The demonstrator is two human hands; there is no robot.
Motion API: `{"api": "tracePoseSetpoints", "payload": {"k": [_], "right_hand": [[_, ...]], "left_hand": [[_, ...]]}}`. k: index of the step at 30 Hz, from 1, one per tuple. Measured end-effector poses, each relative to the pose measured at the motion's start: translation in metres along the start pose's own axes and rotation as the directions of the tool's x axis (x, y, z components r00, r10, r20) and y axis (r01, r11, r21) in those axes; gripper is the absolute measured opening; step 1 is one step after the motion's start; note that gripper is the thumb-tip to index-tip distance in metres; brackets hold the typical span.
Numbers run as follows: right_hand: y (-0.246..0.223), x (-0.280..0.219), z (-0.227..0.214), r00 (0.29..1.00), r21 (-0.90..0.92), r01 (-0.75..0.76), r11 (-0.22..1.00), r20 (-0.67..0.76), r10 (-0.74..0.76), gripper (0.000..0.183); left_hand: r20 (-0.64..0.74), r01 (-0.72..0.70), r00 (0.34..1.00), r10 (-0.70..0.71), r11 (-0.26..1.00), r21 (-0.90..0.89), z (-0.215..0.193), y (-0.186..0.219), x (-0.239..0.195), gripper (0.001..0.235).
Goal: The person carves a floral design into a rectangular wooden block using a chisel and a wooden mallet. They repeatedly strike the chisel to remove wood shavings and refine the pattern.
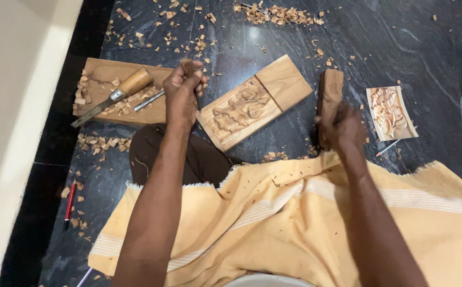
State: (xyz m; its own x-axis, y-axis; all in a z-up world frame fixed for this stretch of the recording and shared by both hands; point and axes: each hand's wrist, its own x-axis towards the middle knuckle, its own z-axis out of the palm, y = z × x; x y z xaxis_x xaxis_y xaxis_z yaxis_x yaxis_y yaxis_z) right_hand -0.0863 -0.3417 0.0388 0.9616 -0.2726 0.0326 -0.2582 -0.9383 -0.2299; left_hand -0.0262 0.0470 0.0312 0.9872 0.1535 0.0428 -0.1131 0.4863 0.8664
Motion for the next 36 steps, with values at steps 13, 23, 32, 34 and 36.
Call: {"api": "tracePoseSetpoints", "payload": {"k": [13, 23, 32, 34, 36], "right_hand": [[-0.005, -0.009, 0.014, 0.998, 0.038, -0.034, 0.999, 0.062, 0.032, 0.094], [-0.012, -0.023, 0.001, 0.963, 0.289, -0.185, 0.939, 0.242, 0.116, 0.09], [-0.005, -0.02, 0.013, 0.982, 0.299, -0.112, 0.948, 0.18, 0.059, 0.086], [-0.002, -0.015, 0.017, 0.95, 0.339, -0.271, 0.901, 0.244, 0.194, 0.077], [0.002, -0.012, 0.019, 0.905, 0.5, -0.398, 0.769, 0.35, 0.241, 0.063]], "left_hand": [[0.0, 0.071, 0.997, -0.075, 0.94, -0.332, 0.034, -0.003, -0.014, 0.017], [0.034, 0.186, 0.982, -0.187, 0.91, -0.371, 0.043, -0.021, -0.029, 0.022], [0.114, 0.214, 0.976, -0.187, 0.923, -0.319, 0.05, -0.036, -0.039, 0.015], [0.105, 0.211, 0.976, -0.188, 0.933, -0.293, 0.05, -0.042, -0.04, 0.014], [0.106, 0.207, 0.977, -0.184, 0.934, -0.291, 0.049, -0.047, -0.039, 0.013]]}}
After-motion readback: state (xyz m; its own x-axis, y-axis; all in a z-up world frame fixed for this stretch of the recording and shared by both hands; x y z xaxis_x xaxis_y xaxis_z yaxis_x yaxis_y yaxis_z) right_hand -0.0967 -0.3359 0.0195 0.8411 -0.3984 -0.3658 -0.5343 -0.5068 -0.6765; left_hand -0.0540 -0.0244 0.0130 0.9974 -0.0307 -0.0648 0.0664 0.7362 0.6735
